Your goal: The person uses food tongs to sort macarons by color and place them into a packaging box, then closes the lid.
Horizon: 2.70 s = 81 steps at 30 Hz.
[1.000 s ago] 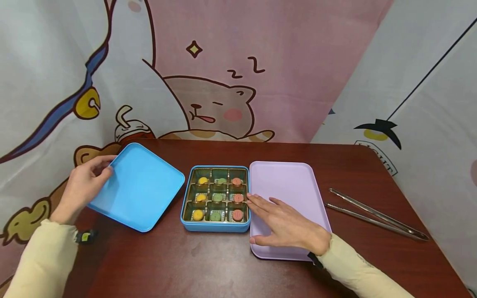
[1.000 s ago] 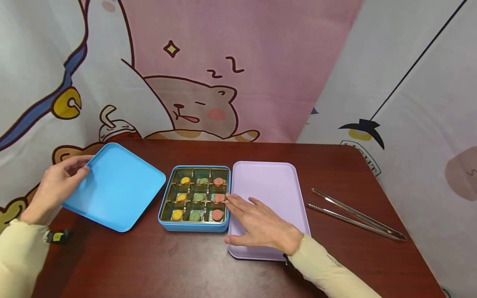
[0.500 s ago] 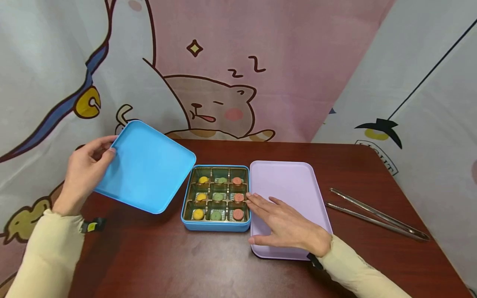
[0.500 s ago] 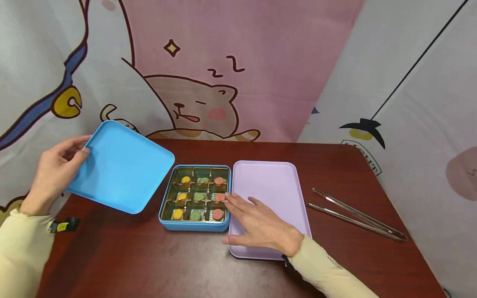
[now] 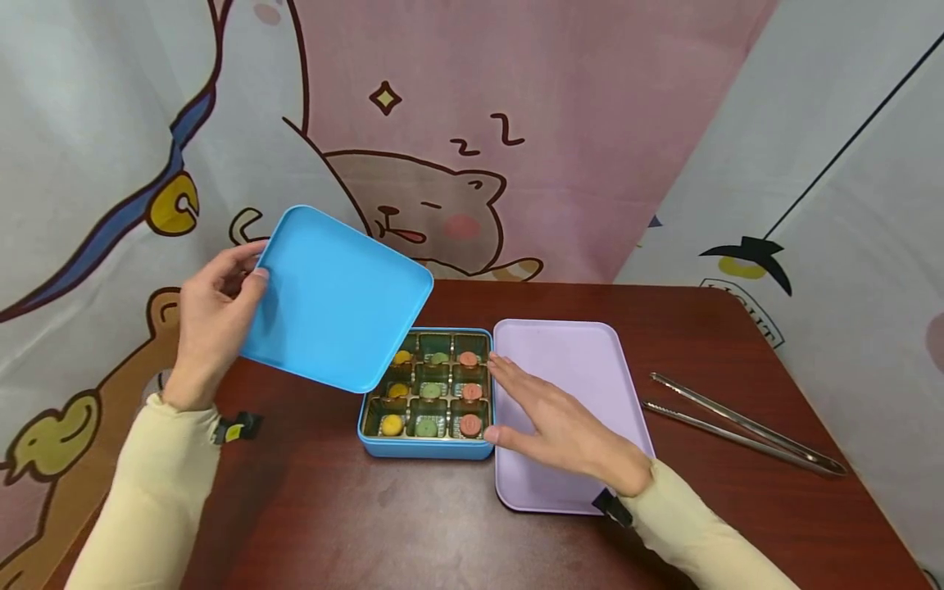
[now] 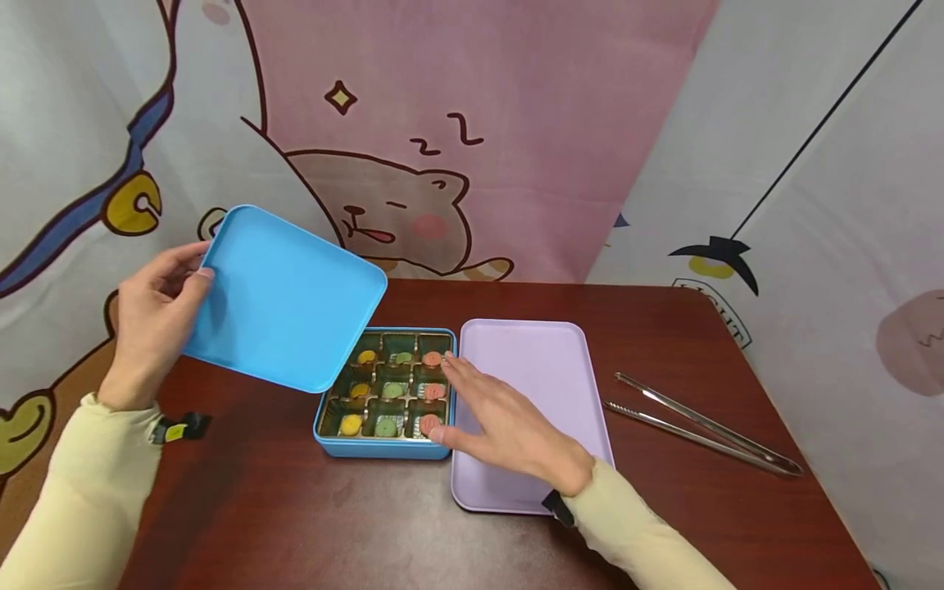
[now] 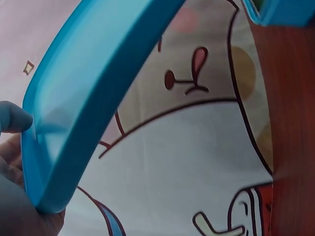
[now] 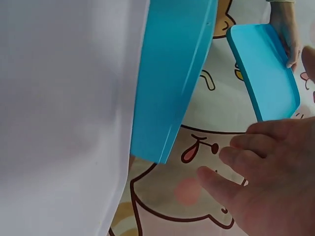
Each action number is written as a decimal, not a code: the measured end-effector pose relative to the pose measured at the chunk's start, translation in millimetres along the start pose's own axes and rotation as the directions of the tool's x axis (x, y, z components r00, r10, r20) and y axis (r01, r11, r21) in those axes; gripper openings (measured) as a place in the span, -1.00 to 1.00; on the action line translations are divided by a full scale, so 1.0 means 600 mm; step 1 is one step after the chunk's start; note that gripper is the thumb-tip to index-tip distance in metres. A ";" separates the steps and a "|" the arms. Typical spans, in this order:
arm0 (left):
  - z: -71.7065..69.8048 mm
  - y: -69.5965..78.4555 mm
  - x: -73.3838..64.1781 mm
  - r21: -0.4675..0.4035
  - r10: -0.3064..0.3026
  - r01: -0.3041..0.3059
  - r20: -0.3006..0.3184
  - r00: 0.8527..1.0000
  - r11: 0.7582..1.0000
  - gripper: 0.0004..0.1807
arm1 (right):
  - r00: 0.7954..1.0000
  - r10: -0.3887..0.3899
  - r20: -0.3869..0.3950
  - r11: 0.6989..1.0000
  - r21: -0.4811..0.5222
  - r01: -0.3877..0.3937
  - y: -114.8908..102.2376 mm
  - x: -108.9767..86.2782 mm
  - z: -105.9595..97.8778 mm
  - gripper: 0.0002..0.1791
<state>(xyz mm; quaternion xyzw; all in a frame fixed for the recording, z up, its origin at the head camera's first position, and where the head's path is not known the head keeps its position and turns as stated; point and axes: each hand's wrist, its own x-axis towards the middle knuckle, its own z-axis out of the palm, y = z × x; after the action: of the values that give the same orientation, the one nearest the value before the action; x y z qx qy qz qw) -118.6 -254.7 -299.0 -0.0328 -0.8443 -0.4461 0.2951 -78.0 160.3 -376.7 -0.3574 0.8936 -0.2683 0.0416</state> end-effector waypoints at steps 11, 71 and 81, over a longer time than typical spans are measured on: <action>0.056 0.029 -0.007 -0.115 0.041 -0.042 -0.011 0.999 0.992 -0.64 | 0.998 0.064 -0.024 0.966 0.254 -0.056 -0.014 0.027 -0.005 -0.14; 0.157 0.050 -0.091 -0.072 -0.074 0.100 0.296 0.952 0.992 -0.26 | 0.926 0.200 -0.319 0.709 0.699 0.087 0.004 0.068 -0.022 -0.21; 0.146 0.035 -0.109 -0.288 -0.149 0.241 0.308 0.940 0.927 -0.22 | 0.948 0.142 -0.286 0.732 0.675 0.094 0.001 0.066 -0.013 -0.17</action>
<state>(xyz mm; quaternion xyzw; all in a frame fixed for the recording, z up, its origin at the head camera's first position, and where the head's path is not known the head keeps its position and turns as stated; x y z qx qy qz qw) -99.3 -160.7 -355.3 -0.0582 -0.7926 -0.5957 0.1168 -109.6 138.2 -365.5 -0.2573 0.7321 -0.6301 0.0285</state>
